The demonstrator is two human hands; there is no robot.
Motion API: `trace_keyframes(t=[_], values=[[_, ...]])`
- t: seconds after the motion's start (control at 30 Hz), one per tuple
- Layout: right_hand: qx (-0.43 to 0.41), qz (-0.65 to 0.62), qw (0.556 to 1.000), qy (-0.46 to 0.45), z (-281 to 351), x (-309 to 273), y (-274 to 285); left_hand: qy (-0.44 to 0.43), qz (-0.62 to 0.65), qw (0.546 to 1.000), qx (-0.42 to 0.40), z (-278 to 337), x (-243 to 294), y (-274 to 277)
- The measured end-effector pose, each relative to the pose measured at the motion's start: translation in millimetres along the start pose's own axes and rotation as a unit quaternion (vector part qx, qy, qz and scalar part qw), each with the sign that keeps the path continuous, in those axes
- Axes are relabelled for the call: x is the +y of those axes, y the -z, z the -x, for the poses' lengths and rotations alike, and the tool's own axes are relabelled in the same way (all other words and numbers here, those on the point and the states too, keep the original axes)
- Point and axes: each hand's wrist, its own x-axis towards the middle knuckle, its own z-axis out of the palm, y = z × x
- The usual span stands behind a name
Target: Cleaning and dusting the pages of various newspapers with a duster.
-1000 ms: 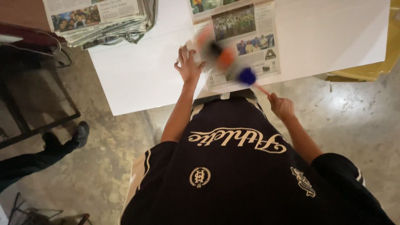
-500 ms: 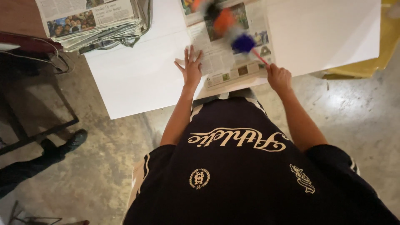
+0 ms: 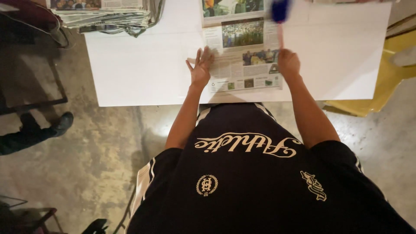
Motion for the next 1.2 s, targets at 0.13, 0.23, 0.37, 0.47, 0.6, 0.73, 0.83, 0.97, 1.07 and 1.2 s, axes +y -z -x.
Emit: trace_keyframes(t=[0.13, 0.23, 0.37, 0.47, 0.6, 0.73, 0.83, 0.97, 1.07, 1.2], values=[[-0.117, 0.094, 0.978, 0.142, 1.1, 0.2, 34.6, 0.027, 0.030, 0.998, 0.044, -0.4, 18.3, -6.8], [-0.079, 0.038, 0.991, 0.104, -8.5, 35.9, 26.4, 0.008, 0.006, 0.995, 0.102, 4.9, 17.0, -33.9], [-0.048, -0.072, 0.994, 0.074, -14.1, 92.7, 7.2, -0.091, -0.021, 0.978, 0.186, 14.5, 2.4, -127.3], [-0.087, -0.119, 0.986, 0.072, 20.1, 87.6, 38.6, -0.086, 0.058, 0.986, 0.130, 38.0, 77.6, -102.9], [-0.132, -0.133, 0.981, 0.047, 52.1, 95.2, 65.3, -0.086, 0.029, 0.992, 0.090, 45.2, 123.7, -116.7], [-0.161, -0.158, 0.974, -0.014, 55.4, 116.0, 78.8, -0.053, 0.044, 0.995, 0.079, 46.7, 163.9, -110.6], [-0.166, -0.116, 0.979, 0.032, 53.8, 114.7, 73.8, -0.039, 0.056, 0.994, 0.081, 45.8, 176.8, -104.8], [-0.320, 0.108, 0.937, 0.093, 62.4, 109.4, 63.5, -0.061, 0.061, 0.984, 0.153, 51.2, 178.8, -104.1], [-0.341, 0.231, 0.881, 0.231, 65.7, 123.2, 53.5, -0.051, 0.023, 0.990, 0.130, 61.7, 156.2, -134.9], [-0.337, 0.286, 0.845, 0.302, 55.4, 130.0, 54.4, -0.130, 0.028, 0.984, 0.118, 69.2, 149.3, -148.0]])
